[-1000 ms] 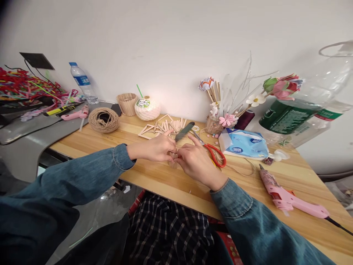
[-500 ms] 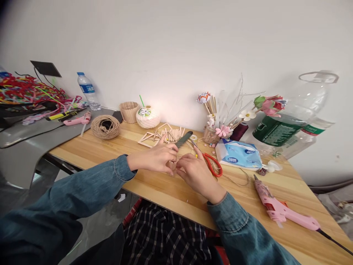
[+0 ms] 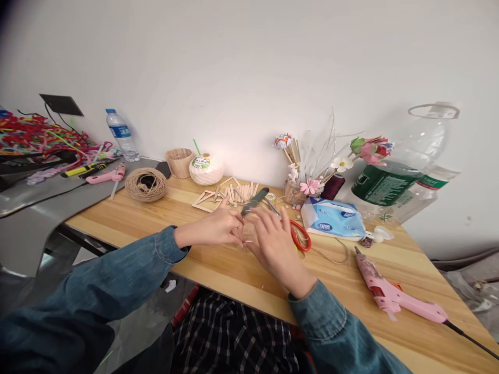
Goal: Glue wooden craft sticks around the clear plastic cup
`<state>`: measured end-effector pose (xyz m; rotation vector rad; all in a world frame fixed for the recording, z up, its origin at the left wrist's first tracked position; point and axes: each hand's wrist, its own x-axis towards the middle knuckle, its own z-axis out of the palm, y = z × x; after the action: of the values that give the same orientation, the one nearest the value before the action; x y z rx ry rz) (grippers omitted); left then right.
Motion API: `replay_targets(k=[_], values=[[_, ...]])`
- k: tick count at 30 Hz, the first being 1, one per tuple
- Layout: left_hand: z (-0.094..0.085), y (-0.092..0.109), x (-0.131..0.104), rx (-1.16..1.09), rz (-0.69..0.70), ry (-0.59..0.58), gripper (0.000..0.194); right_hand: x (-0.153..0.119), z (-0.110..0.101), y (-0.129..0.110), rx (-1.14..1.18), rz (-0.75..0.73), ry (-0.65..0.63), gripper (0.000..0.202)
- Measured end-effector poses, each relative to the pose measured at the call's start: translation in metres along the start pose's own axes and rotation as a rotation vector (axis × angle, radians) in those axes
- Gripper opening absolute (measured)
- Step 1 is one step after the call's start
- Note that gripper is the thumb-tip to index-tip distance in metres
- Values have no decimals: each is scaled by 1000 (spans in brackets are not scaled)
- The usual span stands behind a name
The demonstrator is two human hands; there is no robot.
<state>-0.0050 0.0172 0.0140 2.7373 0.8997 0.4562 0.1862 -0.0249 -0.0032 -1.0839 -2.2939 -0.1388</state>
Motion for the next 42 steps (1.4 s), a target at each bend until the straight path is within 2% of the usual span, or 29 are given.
replay_targets(k=[2, 4, 7, 9, 11, 16, 19, 22, 28, 35, 42], values=[[-3, 1, -8, -259, -157, 141, 17, -9, -2, 2, 198, 182, 199, 43], [-4, 6, -16, -575, -299, 306, 23, -17, -3, 2, 542, 399, 270, 48], [0, 22, -26, -940, -408, 476, 31, -26, -2, -5, 1052, 606, 167, 51], [3, 36, -31, -1066, -419, 526, 30, -28, -1, -11, 1258, 623, 128, 53], [5, 48, -35, -1112, -412, 543, 25, -30, 0, -17, 1372, 577, 138, 55], [7, 62, -41, -1091, -421, 552, 18, -31, -3, -26, 1427, 498, 173, 59], [10, 64, -41, -1145, -415, 495, 20, -30, -3, -30, 1403, 539, 174, 62], [14, 65, -40, -1237, -431, 494, 22, -28, 2, -32, 1381, 597, 180, 59], [19, 69, -39, -1344, -463, 461, 23, -28, 12, -31, 1386, 560, 200, 61], [15, 74, -43, -1314, -451, 454, 20, -29, 1, -31, 1298, 505, 200, 70], [14, 75, -44, -1249, -445, 386, 20, -31, 3, -28, 1230, 498, 262, 80]])
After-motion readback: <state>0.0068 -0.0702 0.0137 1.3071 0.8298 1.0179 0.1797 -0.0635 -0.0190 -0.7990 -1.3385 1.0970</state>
